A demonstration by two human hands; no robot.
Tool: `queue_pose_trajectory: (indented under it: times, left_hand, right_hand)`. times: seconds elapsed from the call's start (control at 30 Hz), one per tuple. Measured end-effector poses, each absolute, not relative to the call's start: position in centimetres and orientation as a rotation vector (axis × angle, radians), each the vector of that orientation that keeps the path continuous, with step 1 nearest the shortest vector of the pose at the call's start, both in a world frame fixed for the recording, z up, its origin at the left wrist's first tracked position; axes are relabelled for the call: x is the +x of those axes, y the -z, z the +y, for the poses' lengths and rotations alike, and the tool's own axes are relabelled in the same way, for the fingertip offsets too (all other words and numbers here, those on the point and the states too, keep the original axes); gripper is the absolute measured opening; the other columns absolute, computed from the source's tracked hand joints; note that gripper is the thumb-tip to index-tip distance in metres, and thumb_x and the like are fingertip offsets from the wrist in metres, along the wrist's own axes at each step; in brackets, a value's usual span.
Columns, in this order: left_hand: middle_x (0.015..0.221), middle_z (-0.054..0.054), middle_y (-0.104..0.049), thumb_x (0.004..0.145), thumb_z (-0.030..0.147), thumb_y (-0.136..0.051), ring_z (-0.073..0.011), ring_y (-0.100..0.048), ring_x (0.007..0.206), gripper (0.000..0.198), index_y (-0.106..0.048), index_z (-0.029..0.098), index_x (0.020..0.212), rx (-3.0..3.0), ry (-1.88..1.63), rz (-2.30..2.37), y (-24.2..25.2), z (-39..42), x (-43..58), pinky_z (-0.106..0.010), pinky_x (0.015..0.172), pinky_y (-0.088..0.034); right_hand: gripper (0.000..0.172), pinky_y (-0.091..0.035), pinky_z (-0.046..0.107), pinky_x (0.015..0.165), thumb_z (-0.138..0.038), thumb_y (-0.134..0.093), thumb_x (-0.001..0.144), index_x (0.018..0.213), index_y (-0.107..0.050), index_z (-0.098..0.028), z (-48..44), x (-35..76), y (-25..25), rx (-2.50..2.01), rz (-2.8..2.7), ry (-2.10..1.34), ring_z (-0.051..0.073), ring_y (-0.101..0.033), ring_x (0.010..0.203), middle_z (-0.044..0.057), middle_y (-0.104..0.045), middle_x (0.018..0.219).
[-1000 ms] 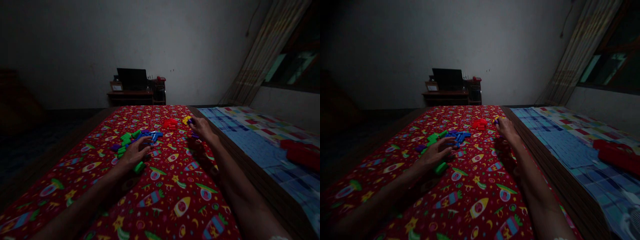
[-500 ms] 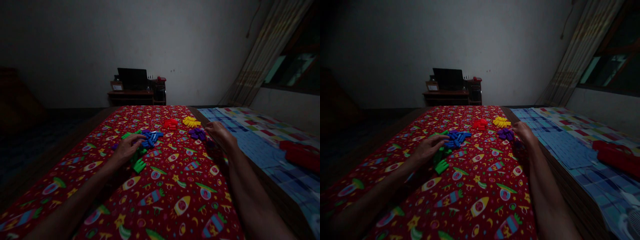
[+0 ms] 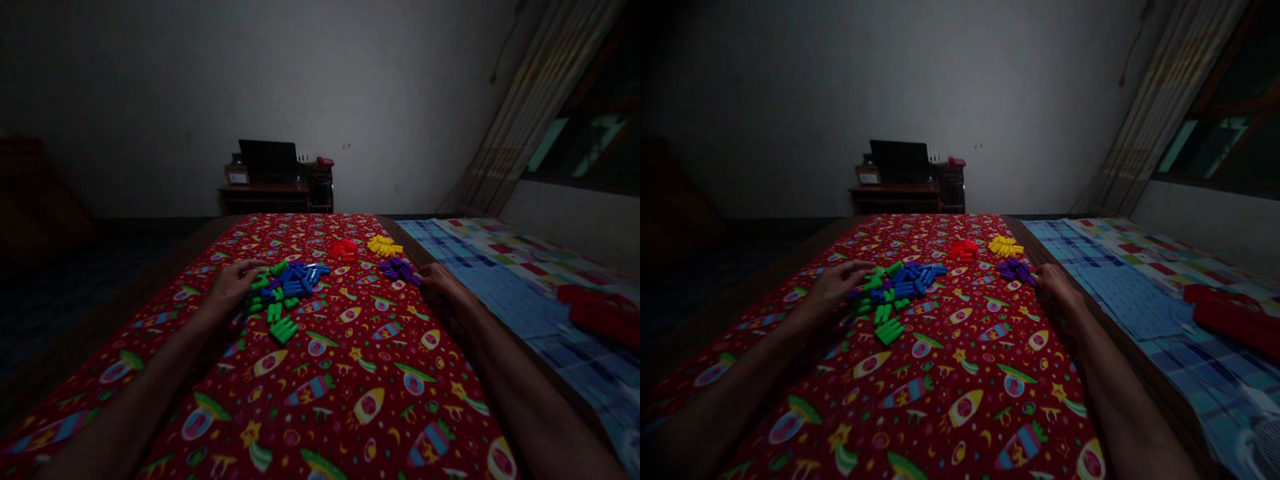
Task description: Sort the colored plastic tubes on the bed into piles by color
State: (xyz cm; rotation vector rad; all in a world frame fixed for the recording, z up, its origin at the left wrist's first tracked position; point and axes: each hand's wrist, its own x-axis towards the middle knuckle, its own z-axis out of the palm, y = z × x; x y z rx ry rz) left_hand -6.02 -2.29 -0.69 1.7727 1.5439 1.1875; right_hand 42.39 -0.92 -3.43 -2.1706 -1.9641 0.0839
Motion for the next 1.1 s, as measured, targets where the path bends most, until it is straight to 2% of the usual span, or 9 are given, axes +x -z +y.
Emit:
queue_pose_trajectory:
  times: [0.1, 0.2, 0.4, 0.53, 0.6, 0.7, 0.83, 1.0, 1.1]
  left_hand:
    - [0.092, -0.012, -0.075, 0.066, 0.055, -0.059, -0.0294, -0.069, 0.090, 0.048, -0.070, 0.018, 0.095, 1.771, -1.197, 1.540, 1.3, -1.7, -6.8, -0.037, 0.070, -0.057]
    - [0.091, -0.012, -0.075, 0.066, 0.054, -0.058, -0.0294, -0.069, 0.088, 0.047, -0.071, 0.018, 0.095, 1.790, -1.185, 1.559, 2.0, -0.9, -7.4, -0.037, 0.069, -0.056]
    - [0.098, -0.008, -0.074, 0.071, 0.047, -0.051, -0.0256, -0.067, 0.088, 0.044, -0.073, 0.019, 0.097, 1.904, -1.152, 1.696, 3.0, -0.6, -7.6, -0.034, 0.076, -0.054]
    - [0.099, -0.009, -0.074, 0.069, 0.043, -0.050, -0.0263, -0.066, 0.092, 0.039, -0.074, 0.020, 0.090, 2.056, -1.115, 1.709, 3.0, -0.8, -7.6, -0.036, 0.085, -0.052]
    - [0.098, -0.009, -0.074, 0.066, 0.043, -0.053, -0.0276, -0.066, 0.093, 0.034, -0.074, 0.022, 0.084, 2.124, -1.043, 1.660, 2.9, -0.9, -7.7, -0.038, 0.088, -0.050]
    - [0.095, -0.007, -0.075, 0.065, 0.045, -0.056, -0.0286, -0.066, 0.093, 0.029, -0.073, 0.025, 0.078, 2.179, -0.932, 1.572, 3.0, -0.9, -7.8, -0.038, 0.087, -0.050]
    - [0.090, -0.009, -0.074, 0.069, 0.049, -0.055, -0.0284, -0.066, 0.091, 0.031, -0.072, 0.024, 0.073, 2.227, -0.941, 1.560, 3.8, -0.6, -7.7, -0.038, 0.087, -0.050]
    - [0.098, -0.011, -0.072, 0.080, 0.045, -0.045, -0.0258, -0.063, 0.098, 0.036, -0.073, 0.021, 0.080, 2.372, -0.991, 1.535, 4.8, 0.2, -6.9, -0.038, 0.095, -0.045]
    - [0.085, -0.010, -0.073, 0.079, 0.048, -0.047, -0.0253, -0.065, 0.087, 0.037, -0.073, 0.021, 0.078, 2.404, -0.787, 1.583, 4.8, 1.4, -6.3, -0.036, 0.086, -0.048]
  right_hand:
    - [0.022, -0.038, 0.020, 0.055, -0.014, -0.057, 0.074, 0.084, -0.076, -0.012, -0.8, 42.5, 3.4, -2.196, -1.896, -0.181, 0.019, -0.067, 0.073, 0.007, -0.074, 0.077]
    - [0.019, -0.039, 0.020, 0.054, -0.017, -0.059, 0.073, 0.079, -0.077, -0.013, -1.1, 43.1, 3.1, -2.192, -1.816, -0.256, 0.019, -0.068, 0.070, 0.006, -0.073, 0.070]
    - [0.034, -0.046, 0.021, 0.063, -0.017, -0.058, 0.073, 0.103, -0.075, -0.011, -1.1, 43.1, 3.2, -2.117, -1.684, -0.219, 0.020, -0.069, 0.081, 0.010, -0.075, 0.092]
    - [0.038, -0.047, 0.022, 0.067, -0.013, -0.051, 0.076, 0.108, -0.072, -0.010, -1.1, 42.1, 4.1, -2.090, -1.748, -0.180, 0.020, -0.069, 0.085, 0.012, -0.074, 0.099]
    - [0.034, -0.045, 0.023, 0.066, -0.015, -0.048, 0.079, 0.102, -0.074, -0.010, -1.1, 42.1, 4.1, -2.090, -1.775, -0.141, 0.020, -0.068, 0.083, 0.013, -0.074, 0.094]
    - [0.029, -0.041, 0.024, 0.058, -0.025, -0.049, 0.084, 0.080, -0.075, -0.011, -1.1, 42.6, 3.8, -2.139, -1.850, -0.209, 0.019, -0.065, 0.068, 0.011, -0.071, 0.074]
    - [0.029, -0.038, 0.024, 0.053, -0.042, -0.067, 0.075, 0.067, -0.072, -0.014, -0.6, 42.6, 3.8, -2.165, -1.932, -0.308, 0.019, -0.061, 0.062, 0.006, -0.066, 0.063]
    - [0.026, -0.034, 0.023, 0.050, -0.036, -0.066, 0.073, 0.058, -0.067, -0.015, -0.3, 42.1, 4.4, -2.115, -1.977, -0.329, 0.014, -0.055, 0.055, 0.002, -0.059, 0.054]
    - [0.032, -0.030, 0.024, 0.049, -0.038, -0.066, 0.073, 0.052, -0.061, -0.015, -0.4, 42.0, 4.6, -2.098, -2.019, -0.343, 0.011, -0.048, 0.049, 0.000, -0.051, 0.049]
